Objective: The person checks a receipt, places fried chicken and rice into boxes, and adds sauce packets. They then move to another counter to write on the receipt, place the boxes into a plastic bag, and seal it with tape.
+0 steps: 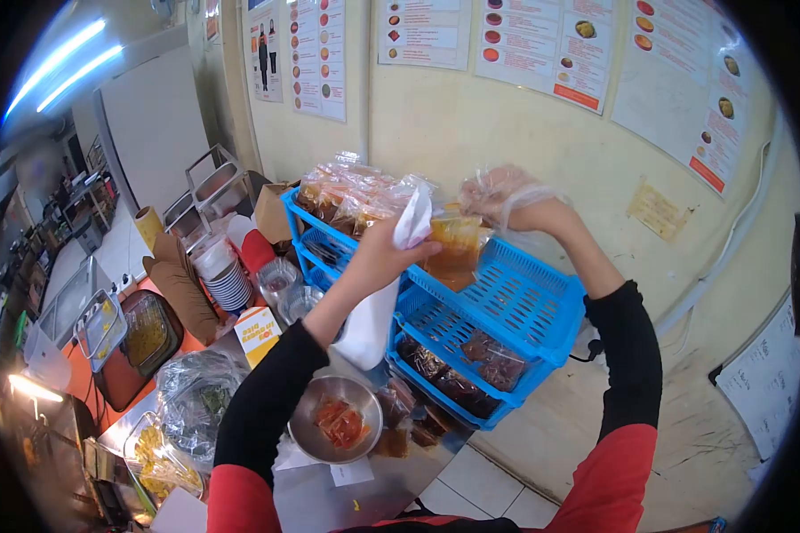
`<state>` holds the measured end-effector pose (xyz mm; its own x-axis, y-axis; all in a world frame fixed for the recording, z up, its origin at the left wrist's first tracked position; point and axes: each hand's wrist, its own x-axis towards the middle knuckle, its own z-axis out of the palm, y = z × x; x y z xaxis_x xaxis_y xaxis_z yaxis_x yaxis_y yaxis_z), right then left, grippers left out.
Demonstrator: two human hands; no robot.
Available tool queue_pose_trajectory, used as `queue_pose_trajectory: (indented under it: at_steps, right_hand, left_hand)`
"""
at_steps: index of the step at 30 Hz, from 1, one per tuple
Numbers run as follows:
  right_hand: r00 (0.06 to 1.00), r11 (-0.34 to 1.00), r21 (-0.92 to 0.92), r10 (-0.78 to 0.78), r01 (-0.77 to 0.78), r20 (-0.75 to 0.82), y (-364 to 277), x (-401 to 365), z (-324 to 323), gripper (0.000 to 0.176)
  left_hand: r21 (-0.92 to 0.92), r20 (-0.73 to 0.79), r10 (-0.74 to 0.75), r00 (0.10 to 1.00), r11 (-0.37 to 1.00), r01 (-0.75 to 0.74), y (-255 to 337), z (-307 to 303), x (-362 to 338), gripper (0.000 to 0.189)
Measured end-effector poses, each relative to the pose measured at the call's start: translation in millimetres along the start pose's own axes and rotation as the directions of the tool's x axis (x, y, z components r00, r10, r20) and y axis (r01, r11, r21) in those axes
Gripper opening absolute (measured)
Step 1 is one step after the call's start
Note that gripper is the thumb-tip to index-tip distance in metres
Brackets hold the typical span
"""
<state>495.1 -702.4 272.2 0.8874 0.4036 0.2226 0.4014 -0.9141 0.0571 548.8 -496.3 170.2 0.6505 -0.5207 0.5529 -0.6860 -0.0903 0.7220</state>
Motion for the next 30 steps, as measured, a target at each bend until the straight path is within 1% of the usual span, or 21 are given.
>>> queue_pose_trajectory:
  at_steps: [2,3,5,6,7,9,10,11,13,14,15,16,17,18,20,22,23,25,26,28,30]
  right_hand:
    - [0.993,0.995,-0.063,0.078,-0.072,0.092,1,-9,7,0.023]
    - [0.998,0.994,-0.095,-0.045,0.049,0.044,20,-17,24,0.025]
    - [0.954,0.943,-0.169,-0.296,0.286,-0.038,67,-35,63,0.03]
    - [0.993,0.995,0.05,-0.091,0.088,0.071,61,-41,63,0.034]
    - [0.977,0.963,0.22,0.119,-0.157,0.177,54,-46,64,0.041]
    - [0.99,0.882,0.458,0.06,-0.112,0.127,45,-56,77,0.048]
    - [0.989,0.96,0.269,-0.035,0.073,-0.145,34,-59,79,0.054]
    - [0.994,0.874,0.481,-0.017,0.067,-0.109,13,-58,69,0.05]
    - [1.0,0.575,0.818,-0.022,0.023,-0.013,-34,-48,47,0.044]
    - [0.979,0.534,0.821,0.093,-0.202,0.181,-45,-41,51,0.032]
    - [0.984,0.48,0.859,0.087,-0.179,0.157,-64,-36,54,0.027]
    - [0.988,0.424,0.893,0.079,-0.153,0.131,-87,-31,54,0.024]
    - [0.992,0.367,0.922,0.069,-0.124,0.105,-110,-28,52,0.02]
    - [0.995,0.235,0.967,0.007,-0.103,0.104,-134,-27,49,0.019]
    - [0.98,0.155,0.982,-0.15,-0.105,0.129,-179,-16,45,0.018]
    - [0.92,0.081,0.984,-0.35,-0.158,0.177,-226,-4,45,0.017]
    - [0.914,0.06,0.992,-0.386,-0.107,0.122,-257,0,52,0.017]
    - [0.885,-0.006,1.0,-0.464,-0.022,0.017,-330,-3,76,0.02]
    - [0.87,-0.137,0.99,-0.493,-0.041,-0.033,-375,-14,84,0.027]
    - [0.693,-0.039,0.963,-0.702,-0.266,0.163,-449,-37,97,0.039]
    - [0.495,0.008,0.899,-0.833,-0.437,0.248,-511,-69,118,0.045]
  left_hand:
    - [-0.119,0.026,-0.036,0.999,0.992,0.039,-12,17,13,0.027]
    - [-0.178,0.041,-0.055,0.998,0.982,0.062,-18,24,16,0.024]
    - [-0.137,0.007,-0.027,1.0,0.99,0.027,-21,25,15,0.019]
    - [-0.141,0.002,-0.03,1.0,0.99,0.03,-24,23,12,0.019]
    - [-0.143,-0.003,-0.037,0.999,0.989,0.036,-22,21,9,0.02]
    - [-0.17,-0.013,-0.014,1.0,0.985,0.012,-17,15,0,0.019]
    - [-0.166,-0.016,-0.017,1.0,0.986,0.015,-15,11,-4,0.019]
    - [-0.162,-0.022,-0.026,0.999,0.986,0.022,-12,5,-11,0.018]
    - [-0.168,-0.018,-0.149,0.989,0.975,0.144,17,-12,-35,0.018]
    - [-0.155,-0.031,-0.229,0.973,0.963,0.221,33,-24,-51,0.018]
    - [-0.142,-0.052,-0.307,0.95,0.944,0.297,45,-35,-68,0.018]
    - [-0.084,-0.213,-0.121,0.969,0.991,0.105,50,-45,-89,0.016]
    - [0.041,-0.308,-0.031,0.951,0.998,0.045,61,-59,-114,0.015]
    - [0.177,-0.386,0.071,0.92,0.984,-0.001,75,-75,-141,0.014]
    - [0.439,-0.521,0.312,0.794,0.896,-0.065,92,-101,-194,0.018]
    - [0.359,-0.649,0.163,0.743,0.927,0.111,127,-133,-254,0.018]
    - [0.308,-0.711,0.089,0.697,0.931,0.195,144,-148,-286,0.018]
    - [0.344,-0.738,0.118,0.665,0.913,0.22,154,-173,-345,0.017]
    - [0.353,-0.758,0.105,0.644,0.896,0.268,159,-177,-375,0.019]
    - [0.32,-0.795,-0.001,0.606,0.849,0.421,185,-178,-440,0.022]
    - [0.308,-0.847,-0.028,0.53,0.787,0.535,205,-167,-509,0.019]
